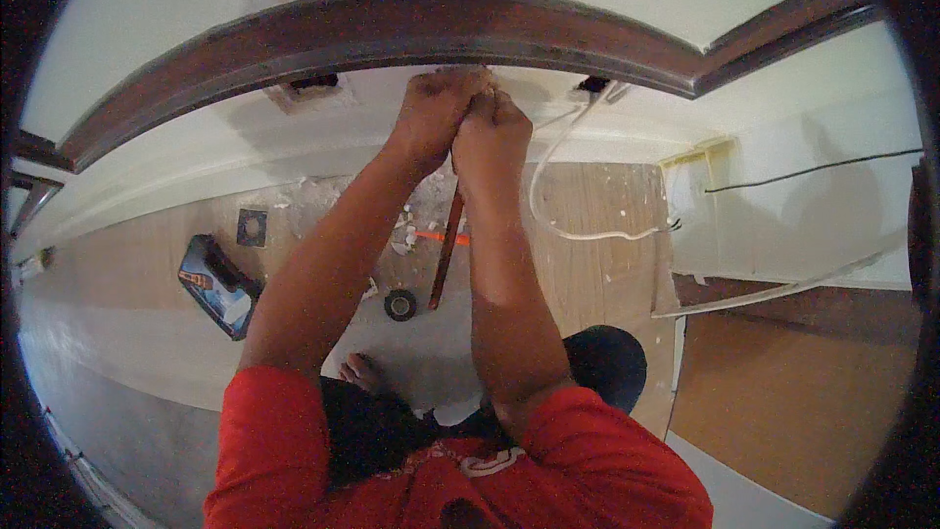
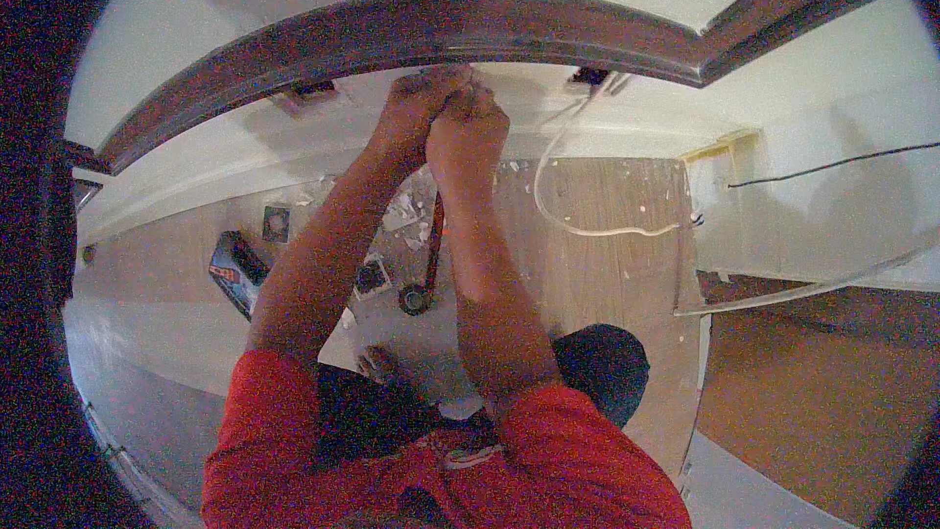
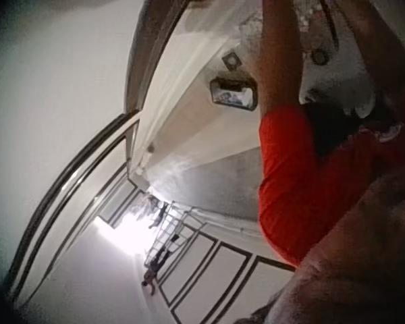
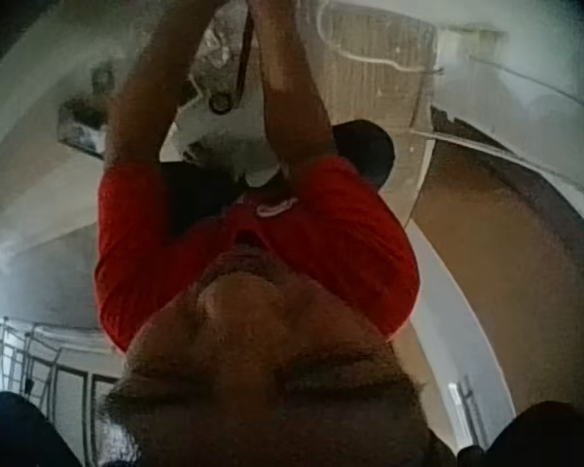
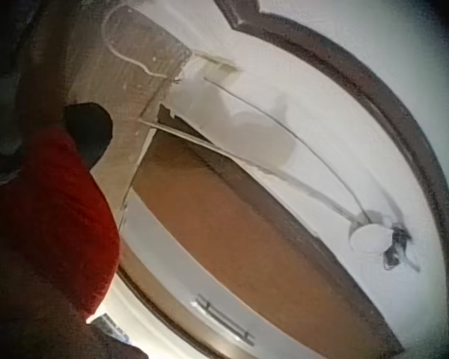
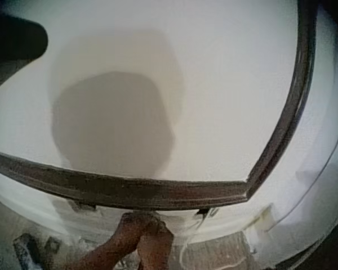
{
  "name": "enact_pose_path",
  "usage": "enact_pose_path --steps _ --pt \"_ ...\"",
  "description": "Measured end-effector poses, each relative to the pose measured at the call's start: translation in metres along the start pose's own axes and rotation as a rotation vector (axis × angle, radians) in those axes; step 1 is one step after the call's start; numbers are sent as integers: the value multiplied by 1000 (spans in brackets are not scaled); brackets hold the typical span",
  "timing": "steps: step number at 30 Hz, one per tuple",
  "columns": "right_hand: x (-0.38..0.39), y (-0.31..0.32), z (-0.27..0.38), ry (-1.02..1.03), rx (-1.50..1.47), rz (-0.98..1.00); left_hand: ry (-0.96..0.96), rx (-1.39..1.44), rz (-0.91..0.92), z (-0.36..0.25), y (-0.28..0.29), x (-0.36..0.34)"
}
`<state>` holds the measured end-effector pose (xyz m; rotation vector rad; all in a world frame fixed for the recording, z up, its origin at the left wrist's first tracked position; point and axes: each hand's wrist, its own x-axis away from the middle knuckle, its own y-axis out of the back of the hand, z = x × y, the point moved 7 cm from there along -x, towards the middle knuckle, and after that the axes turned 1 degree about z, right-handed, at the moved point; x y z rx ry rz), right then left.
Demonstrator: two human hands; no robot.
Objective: The person works on electrical wiring inside a wall opening by hand and using a tool. The person pulls wires through the opening, manipulates them with their fingers, and uses a red-handled tool to work on the wiring components.
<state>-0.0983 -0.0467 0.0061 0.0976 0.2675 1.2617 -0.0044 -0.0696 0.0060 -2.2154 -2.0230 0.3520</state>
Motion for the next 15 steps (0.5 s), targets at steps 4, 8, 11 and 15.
enact_pose_path --steps 4,8,11,15 --pt "2 -10 -4 -166 -163 14 25 -294 164 0 15 1" --pt "5 -18 -2 -140 -241 -113 544 -68 235 -1 17 27" --pt "9 -19 7 -161 -119 -241 596 -216 244 -29 29 43" --pt "2 -19 20 -107 35 -234 524 -358 398 -33 39 56"
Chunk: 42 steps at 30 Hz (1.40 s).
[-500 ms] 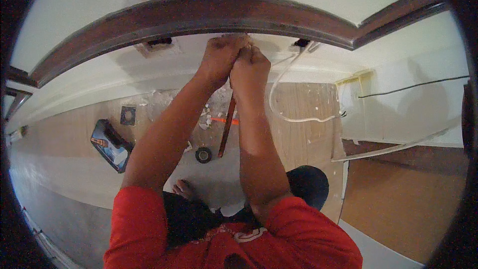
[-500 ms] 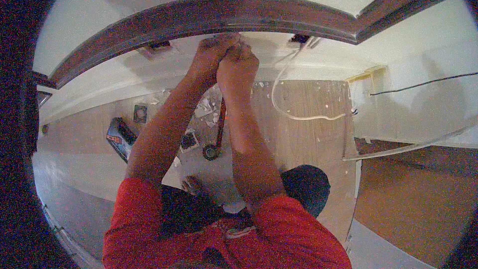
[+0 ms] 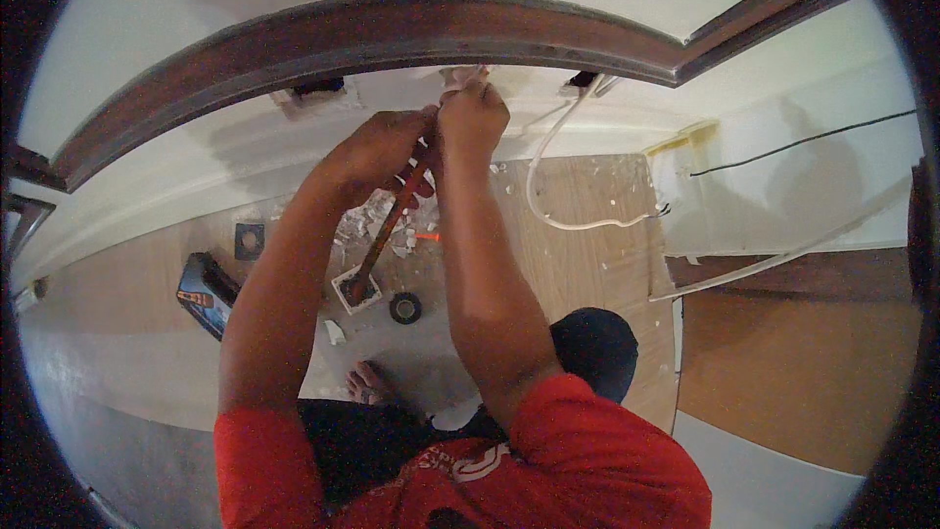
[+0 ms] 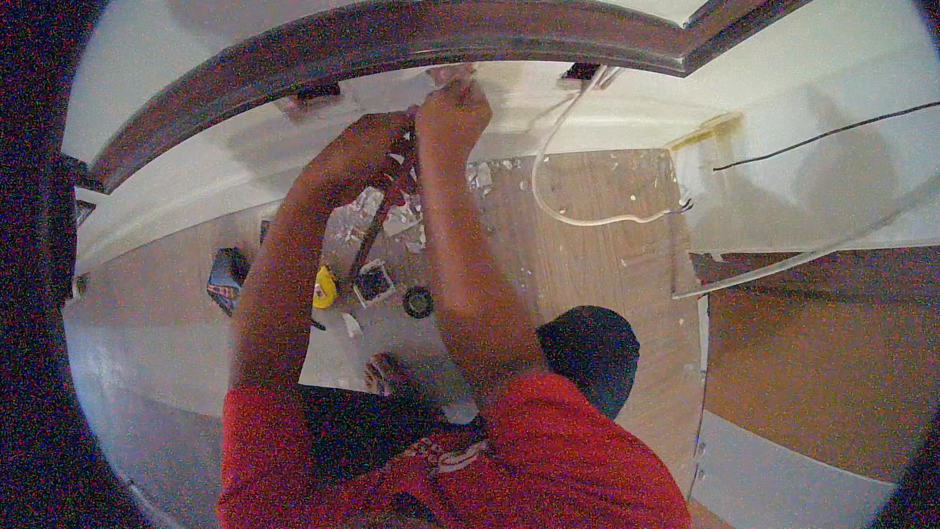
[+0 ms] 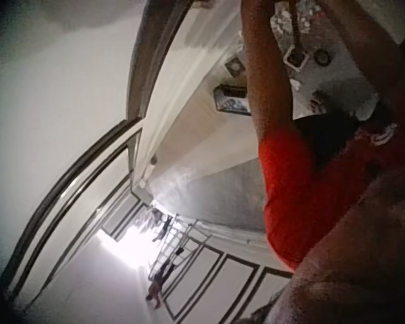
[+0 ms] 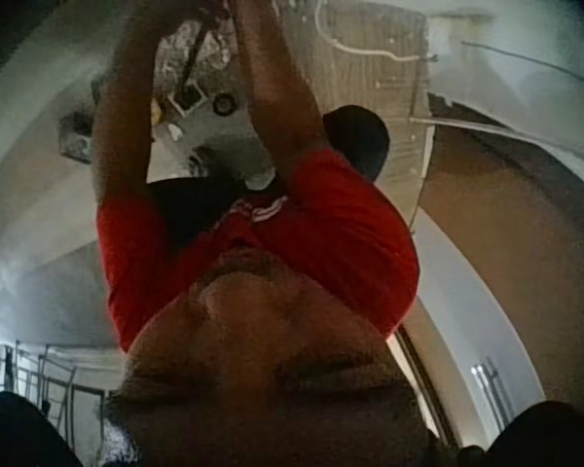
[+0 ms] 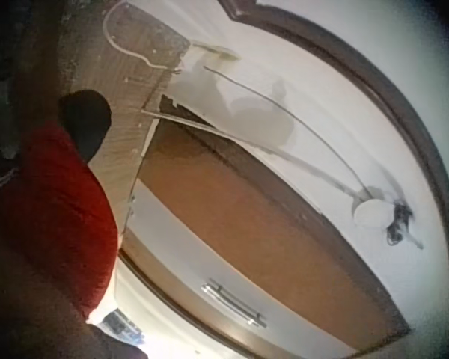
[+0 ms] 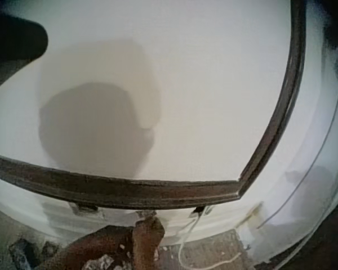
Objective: The person works on electrical wiring inside a wall opening by hand and using a tool. The person pulls wires through the opening, manipulates them with their fingers, and uses a red-handled tool to work on the wiring components.
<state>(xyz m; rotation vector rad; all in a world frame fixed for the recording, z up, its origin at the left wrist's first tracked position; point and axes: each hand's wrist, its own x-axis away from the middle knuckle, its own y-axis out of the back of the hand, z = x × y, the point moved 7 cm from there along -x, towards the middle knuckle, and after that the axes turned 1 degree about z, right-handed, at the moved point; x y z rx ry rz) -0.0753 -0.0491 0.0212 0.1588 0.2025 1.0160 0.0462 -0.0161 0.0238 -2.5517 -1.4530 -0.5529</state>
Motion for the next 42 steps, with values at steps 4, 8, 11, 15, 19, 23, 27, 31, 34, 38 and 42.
enact_pose_path --steps 4,8,11,15,19,23,27,31,34,38,42 --pt "-9 -8 18 386 543 115 84 -104 -25 -5 7 14" --pt "-11 -9 24 450 664 30 104 -85 61 -10 6 20" --pt "-24 -12 -17 -3 -105 -20 -187 -307 -157 2 13 9" --pt "-10 -13 -5 -26 -80 12 -287 -307 -392 2 13 21" --pt "-26 -15 -20 368 188 42 -438 -427 -390 1 3 12" --pt "-29 -17 -23 294 105 288 -330 -406 -446 -1 -6 16" --pt "-38 15 -10 167 44 463 -332 -76 -480 -11 -39 17" --pt "-9 14 10 -371 -402 493 -317 40 -514 -3 -59 15" --pt "-11 16 7 -378 -419 550 -365 58 -541 -1 -65 11" --pt "-22 8 -4 49 -56 439 -375 -71 -724 14 -44 17" --pt "-31 -10 -24 324 -42 191 -183 -101 -408 10 -13 5"
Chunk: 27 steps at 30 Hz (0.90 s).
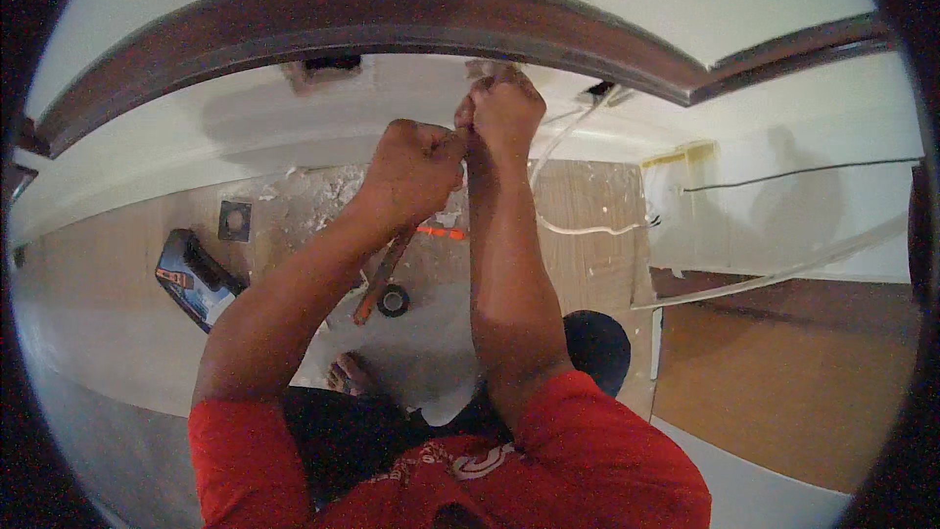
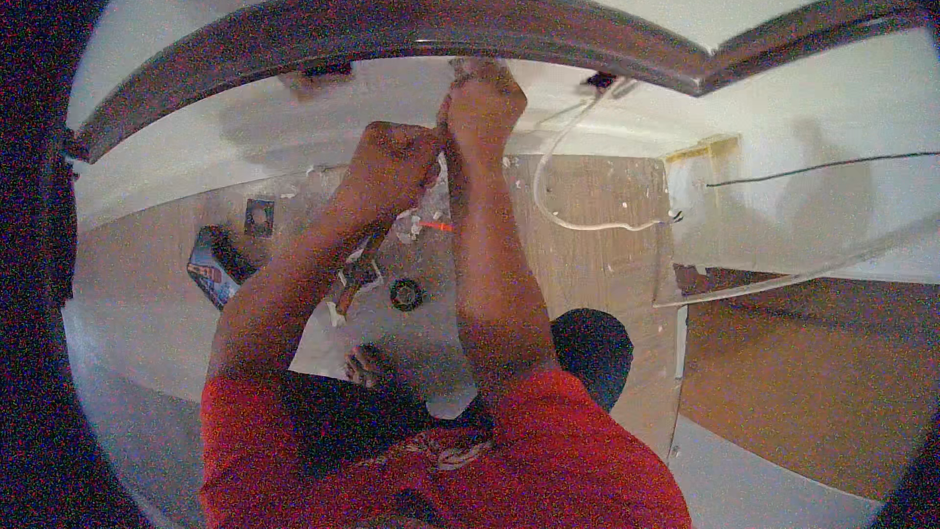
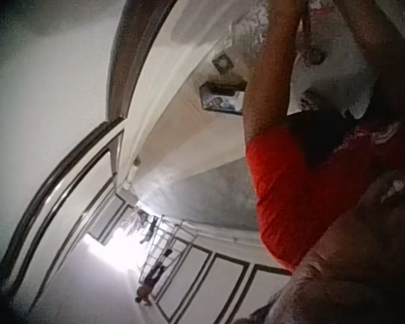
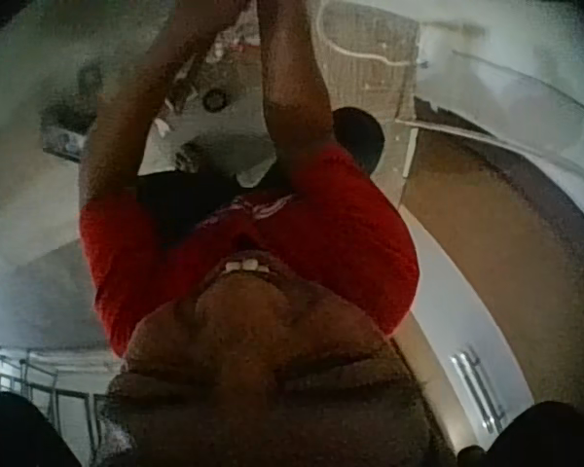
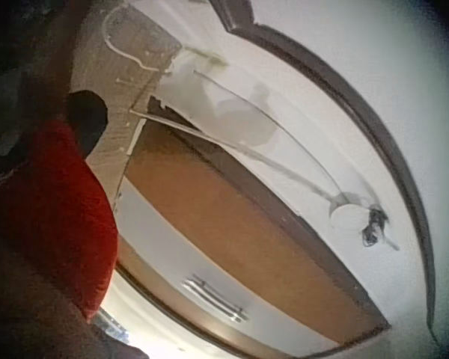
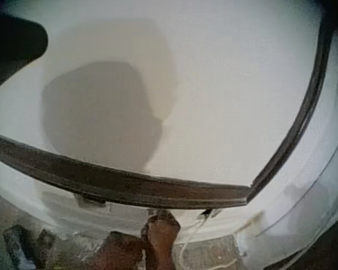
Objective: The person works on electrical wiring inside a wall opening by hand and using a tool. The person pulls wires through the opening, manipulates them with their fingers, and uses a red-handled tool to work on the wiring components.
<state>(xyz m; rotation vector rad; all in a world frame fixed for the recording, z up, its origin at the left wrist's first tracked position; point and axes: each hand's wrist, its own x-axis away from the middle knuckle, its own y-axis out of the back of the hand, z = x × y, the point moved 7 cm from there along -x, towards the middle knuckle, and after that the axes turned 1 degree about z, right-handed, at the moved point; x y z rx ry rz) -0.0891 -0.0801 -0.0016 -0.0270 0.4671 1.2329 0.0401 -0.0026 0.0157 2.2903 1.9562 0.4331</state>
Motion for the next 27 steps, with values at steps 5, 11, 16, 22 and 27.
enact_pose_path --steps 5,11,16,22,27 --pt "11 4 6 -248 -312 289 -151 -231 -324 12 -34 17" --pt "2 9 0 -13 -271 123 -142 -88 -244 -20 -12 23" --pt "15 3 17 -415 -501 207 -82 59 -152 -1 -24 19" --pt "14 -10 25 -352 -510 112 -405 -192 -353 5 1 9" --pt "14 -10 -1 -67 -394 54 -74 -107 -62 -7 12 4"
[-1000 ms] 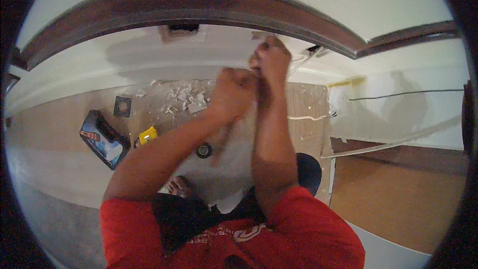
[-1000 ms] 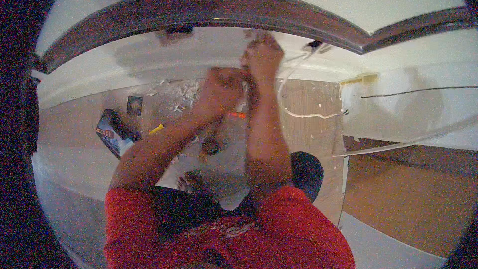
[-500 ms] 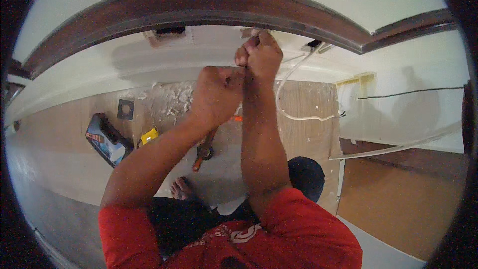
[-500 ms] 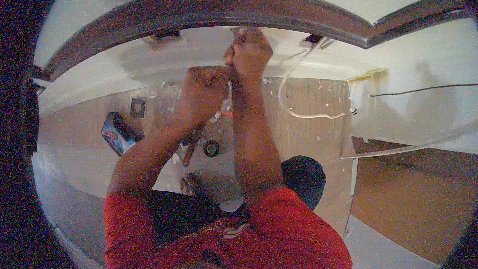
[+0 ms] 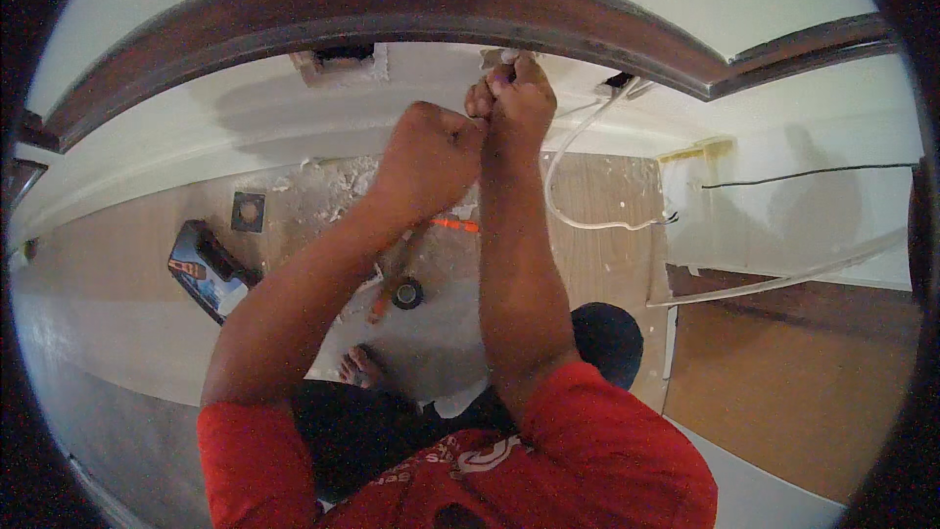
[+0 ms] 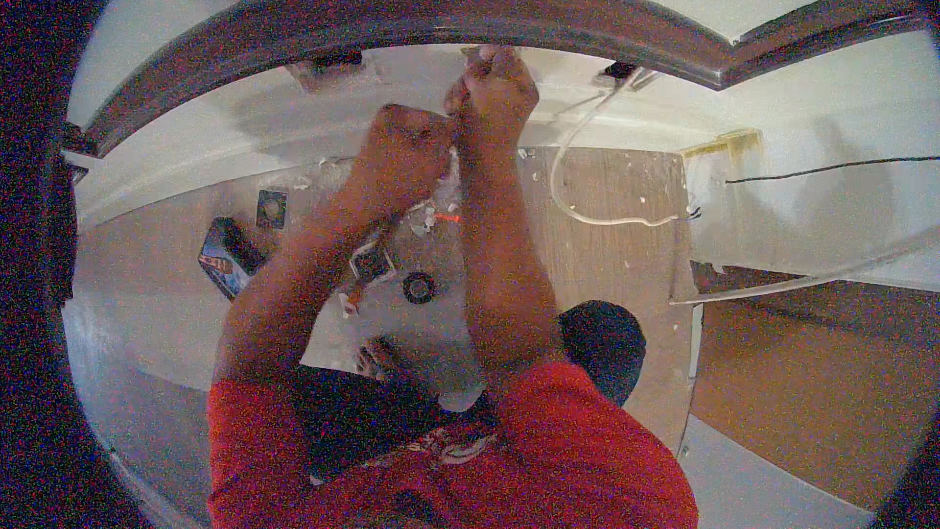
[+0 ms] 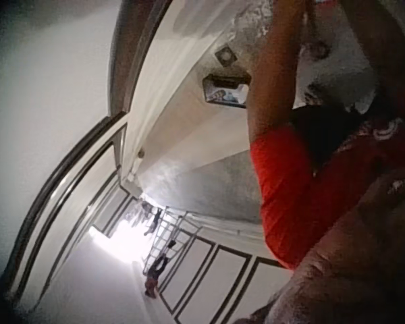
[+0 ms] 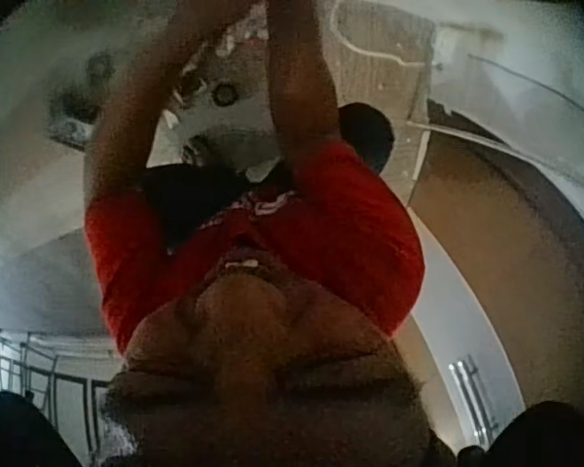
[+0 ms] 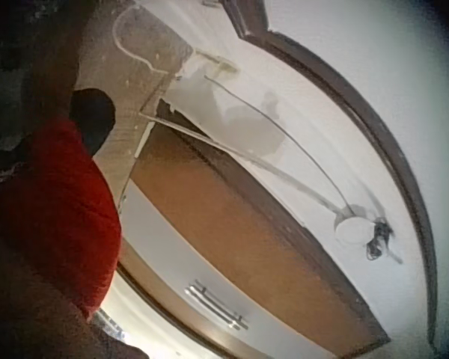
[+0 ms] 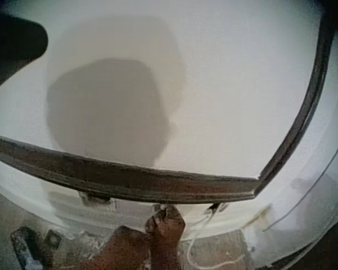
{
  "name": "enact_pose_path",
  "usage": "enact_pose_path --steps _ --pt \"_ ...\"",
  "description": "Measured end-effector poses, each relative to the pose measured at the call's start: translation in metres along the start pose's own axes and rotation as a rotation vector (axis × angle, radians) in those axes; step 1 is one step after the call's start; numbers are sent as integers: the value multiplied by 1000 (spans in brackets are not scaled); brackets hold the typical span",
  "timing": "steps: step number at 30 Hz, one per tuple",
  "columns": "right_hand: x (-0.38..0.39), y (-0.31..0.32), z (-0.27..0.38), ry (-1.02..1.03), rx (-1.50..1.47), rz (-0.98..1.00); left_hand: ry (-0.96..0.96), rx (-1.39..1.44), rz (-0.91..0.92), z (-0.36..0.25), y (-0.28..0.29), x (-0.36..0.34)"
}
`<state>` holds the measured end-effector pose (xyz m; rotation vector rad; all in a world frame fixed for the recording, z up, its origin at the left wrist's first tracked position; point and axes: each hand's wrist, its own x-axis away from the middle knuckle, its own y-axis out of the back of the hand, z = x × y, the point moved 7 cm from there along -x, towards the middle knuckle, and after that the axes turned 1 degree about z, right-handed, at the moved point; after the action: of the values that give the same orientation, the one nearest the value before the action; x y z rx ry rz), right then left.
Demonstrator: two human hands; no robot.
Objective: The person works on electrical wiring inside a wall opening by hand and using a tool. The person pulls wires through the opening, manipulates them with their fingers, and uses a red-handled tool to work on the wiring components.
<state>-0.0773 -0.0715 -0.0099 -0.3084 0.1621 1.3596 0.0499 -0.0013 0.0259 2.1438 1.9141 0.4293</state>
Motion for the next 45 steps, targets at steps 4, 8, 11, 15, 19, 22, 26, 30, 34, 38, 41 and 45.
enact_pose_path --steps 4,8,11,15,19,22,26,30,34,38,41,45 --pt "7 0 25 -389 -342 80 -10 -39 -115 -18 -25 18" --pt "9 8 29 -529 -252 -20 -22 76 -52 -16 -26 14" --pt "16 4 42 -569 -156 -55 162 232 58 -26 -15 15" --pt "23 9 47 -577 -208 -27 191 314 25 -37 -15 14" --pt "18 17 37 -705 -323 18 10 101 64 -31 -30 7" --pt "19 19 33 -754 -331 12 1 -258 130 -30 -19 -6" --pt "21 15 44 -774 -198 -39 210 -40 361 -18 6 -18" --pt "14 7 36 -785 -310 -3 237 280 100 12 18 -40" --pt "21 1 45 -708 -160 -103 271 489 138 24 -17 -46" --pt "13 6 49 -600 40 -131 275 811 196 16 -39 -35" --pt "-6 29 24 -424 230 -61 266 1042 244 -9 -55 -31" --pt "1 21 39 -477 128 11 177 1243 261 -16 -72 -35"
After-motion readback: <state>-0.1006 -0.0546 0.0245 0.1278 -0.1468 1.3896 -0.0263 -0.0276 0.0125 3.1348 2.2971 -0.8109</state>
